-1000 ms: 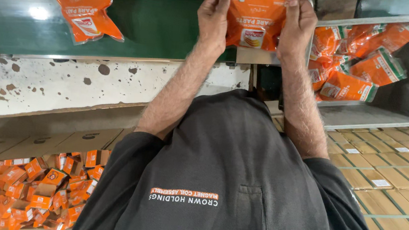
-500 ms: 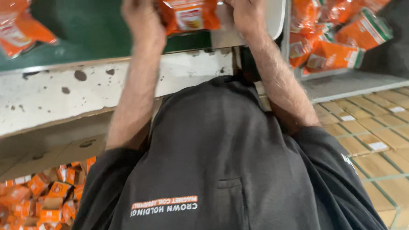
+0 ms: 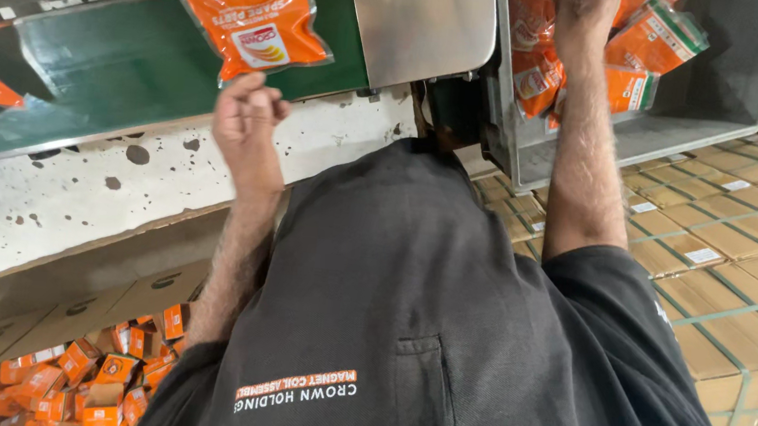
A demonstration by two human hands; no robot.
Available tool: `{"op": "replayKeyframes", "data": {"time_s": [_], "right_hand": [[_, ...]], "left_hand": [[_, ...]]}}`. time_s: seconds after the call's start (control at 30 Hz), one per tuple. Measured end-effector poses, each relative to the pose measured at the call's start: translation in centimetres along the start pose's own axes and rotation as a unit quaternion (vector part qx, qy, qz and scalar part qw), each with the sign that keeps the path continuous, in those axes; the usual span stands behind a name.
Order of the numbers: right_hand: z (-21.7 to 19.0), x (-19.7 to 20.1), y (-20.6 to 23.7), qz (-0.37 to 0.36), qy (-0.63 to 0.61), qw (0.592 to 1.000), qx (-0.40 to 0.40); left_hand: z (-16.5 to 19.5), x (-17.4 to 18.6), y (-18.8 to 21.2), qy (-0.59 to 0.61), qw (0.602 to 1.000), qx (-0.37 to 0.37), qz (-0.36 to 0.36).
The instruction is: The person packs orange product boxes at a factory workbench. They open a cardboard box, place an orange sachet inside, fold the box flaps closed, and stack the finished boxes into a larger carton. They also handle sealed orange sachets from a bin and place them onto a conveyor belt.
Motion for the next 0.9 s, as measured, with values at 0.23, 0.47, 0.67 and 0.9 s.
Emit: {"op": "replayKeyframes", "data": {"time_s": [0.23,0.47,0.67,0.9], "right_hand": [[-8.3,6.7,2.1,-0.029,0.038,0.986,0.159],[-20.5,9.5,0.5,-0.147,0.013,0.968,0.204],[-20.6,0.0,-0.2,-0.214,-0.044,0.951,0.220],[-13.7,-6.9,0.6,-0.147,-0.204,0.961,-0.115]], "left_hand": [[0.5,-2.0,-0.6,-0.083,0.983,-0.055,-0.156],[0.1,-7.3,-3.2,-0.310,0.896,-0.181,-0.263],[-3.4,-10.3,-8.1,-0.232,0.920,-0.233,-0.215],[-4.5,-9.6,-11.2,-0.259,0.937,-0.183,-0.147]]}}
Point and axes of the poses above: each hand's wrist, its own y-axis away from the middle knuckle, its own x-axis out of the back of the hand, z = x × y, the point moved 1 cm from there along -y, towards the middle knuckle, and after that the axes turned 4 degrees about z, right-handed, at the moved point
